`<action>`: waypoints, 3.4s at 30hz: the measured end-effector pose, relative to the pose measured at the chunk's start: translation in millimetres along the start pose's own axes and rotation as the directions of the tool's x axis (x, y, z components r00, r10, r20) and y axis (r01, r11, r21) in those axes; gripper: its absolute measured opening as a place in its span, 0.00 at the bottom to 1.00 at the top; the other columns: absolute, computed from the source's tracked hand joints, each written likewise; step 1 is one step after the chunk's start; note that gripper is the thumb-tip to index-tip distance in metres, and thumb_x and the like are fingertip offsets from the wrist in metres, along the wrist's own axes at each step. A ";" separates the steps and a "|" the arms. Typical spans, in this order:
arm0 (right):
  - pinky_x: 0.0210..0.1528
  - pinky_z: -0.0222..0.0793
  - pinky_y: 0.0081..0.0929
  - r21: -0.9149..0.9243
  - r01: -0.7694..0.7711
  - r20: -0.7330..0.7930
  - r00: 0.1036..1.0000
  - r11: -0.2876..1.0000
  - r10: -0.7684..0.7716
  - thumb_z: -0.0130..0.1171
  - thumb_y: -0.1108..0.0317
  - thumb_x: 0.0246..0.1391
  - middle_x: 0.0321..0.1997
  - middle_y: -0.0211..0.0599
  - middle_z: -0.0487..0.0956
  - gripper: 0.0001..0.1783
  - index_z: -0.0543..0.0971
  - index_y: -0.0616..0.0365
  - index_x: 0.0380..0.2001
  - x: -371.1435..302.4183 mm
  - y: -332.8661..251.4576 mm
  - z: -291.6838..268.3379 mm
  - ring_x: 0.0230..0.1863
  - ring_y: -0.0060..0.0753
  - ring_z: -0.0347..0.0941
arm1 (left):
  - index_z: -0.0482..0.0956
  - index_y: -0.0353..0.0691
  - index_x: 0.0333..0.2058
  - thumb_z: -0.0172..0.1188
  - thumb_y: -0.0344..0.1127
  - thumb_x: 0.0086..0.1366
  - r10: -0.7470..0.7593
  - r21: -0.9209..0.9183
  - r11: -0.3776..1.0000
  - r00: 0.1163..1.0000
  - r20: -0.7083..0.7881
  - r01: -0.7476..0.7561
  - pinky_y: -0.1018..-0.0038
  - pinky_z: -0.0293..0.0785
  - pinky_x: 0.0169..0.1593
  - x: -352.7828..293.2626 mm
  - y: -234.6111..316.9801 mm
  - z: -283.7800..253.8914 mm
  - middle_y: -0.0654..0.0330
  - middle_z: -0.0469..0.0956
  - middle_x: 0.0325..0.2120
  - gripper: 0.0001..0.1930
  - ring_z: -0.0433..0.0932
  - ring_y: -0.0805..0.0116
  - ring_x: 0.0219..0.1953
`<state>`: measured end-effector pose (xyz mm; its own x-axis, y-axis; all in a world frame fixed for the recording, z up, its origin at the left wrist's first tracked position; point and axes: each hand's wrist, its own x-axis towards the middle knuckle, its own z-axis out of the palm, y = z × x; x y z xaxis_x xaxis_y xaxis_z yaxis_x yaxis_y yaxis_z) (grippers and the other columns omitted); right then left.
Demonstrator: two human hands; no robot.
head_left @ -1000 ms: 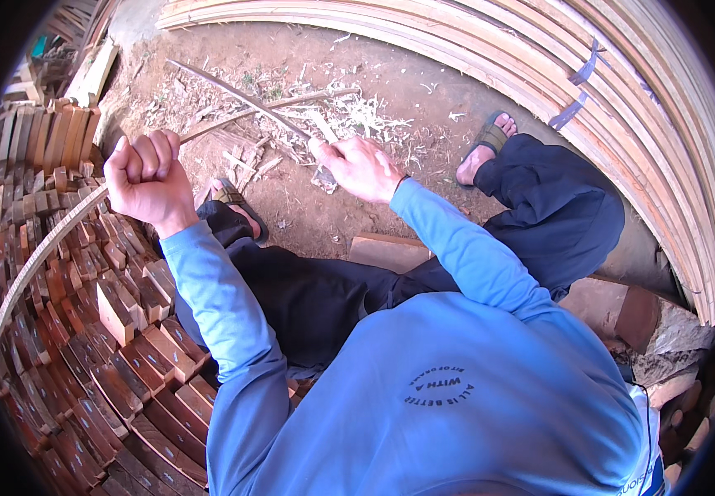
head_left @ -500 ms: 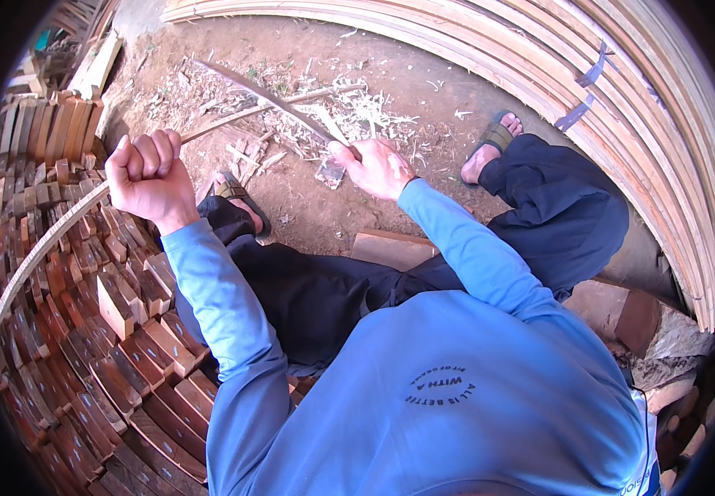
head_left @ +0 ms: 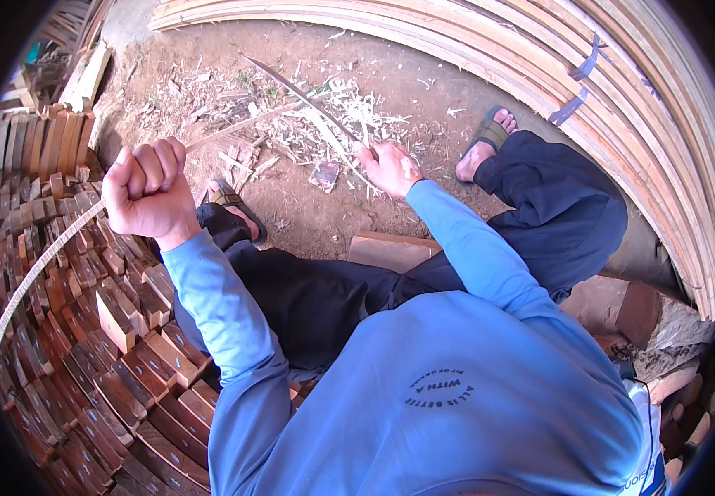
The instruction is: The person uses a long blade to shave thin strips of wood from a piece of lumber while sitting on the ground.
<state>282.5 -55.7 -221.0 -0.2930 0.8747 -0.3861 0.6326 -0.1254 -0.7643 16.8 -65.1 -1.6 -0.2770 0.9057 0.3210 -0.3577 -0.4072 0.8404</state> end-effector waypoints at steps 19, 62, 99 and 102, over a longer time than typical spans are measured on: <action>0.47 0.73 0.50 -0.281 -0.010 -0.029 1.000 0.960 0.002 0.41 0.40 0.64 0.34 0.64 0.80 0.37 0.80 0.68 0.39 9.9 -12.5 -25.5 0.39 0.62 0.79 | 0.47 0.50 0.11 0.47 0.34 0.62 0.003 0.044 0.999 0.995 -0.097 0.001 0.69 0.47 0.26 -2.7 0.5 13.6 0.68 0.46 0.09 0.23 0.45 0.73 0.15; 0.47 0.74 0.49 -0.526 0.028 -0.044 0.997 0.850 -0.059 0.42 0.43 0.64 0.34 0.60 0.81 0.34 0.80 0.69 0.36 28.9 -17.8 -76.4 0.38 0.62 0.80 | 0.48 0.49 0.14 0.49 0.34 0.66 0.059 0.166 0.986 0.975 -0.214 -0.023 0.69 0.54 0.29 -4.2 0.8 30.1 0.68 0.46 0.11 0.23 0.46 0.73 0.16; 0.12 0.57 0.24 0.474 -0.523 0.588 0.787 0.708 0.187 0.43 0.35 0.64 0.16 0.26 0.62 0.32 0.66 0.56 0.24 -10.5 -18.1 -17.6 0.10 0.18 0.55 | 0.48 0.49 0.10 0.46 0.34 0.60 -0.001 0.040 0.999 0.997 -0.074 0.004 0.70 0.46 0.21 3.0 -10.9 -5.6 0.67 0.47 0.07 0.22 0.43 0.74 0.12; 0.11 0.50 0.19 0.556 -0.614 0.685 0.721 0.560 0.110 0.43 0.31 0.61 0.15 0.20 0.58 0.32 0.64 0.51 0.25 -9.2 -4.8 -17.2 0.10 0.12 0.50 | 0.48 0.48 0.10 0.47 0.34 0.59 -0.006 0.028 1.000 1.000 -0.023 0.007 0.70 0.46 0.21 2.5 -10.7 -6.4 0.67 0.48 0.07 0.22 0.44 0.74 0.12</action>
<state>294.5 -55.1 -204.9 -0.6326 0.2962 -0.7156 0.1355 -0.8674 -0.4788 14.3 -59.2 -12.5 -0.2954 0.9052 0.3055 -0.3341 -0.3975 0.8546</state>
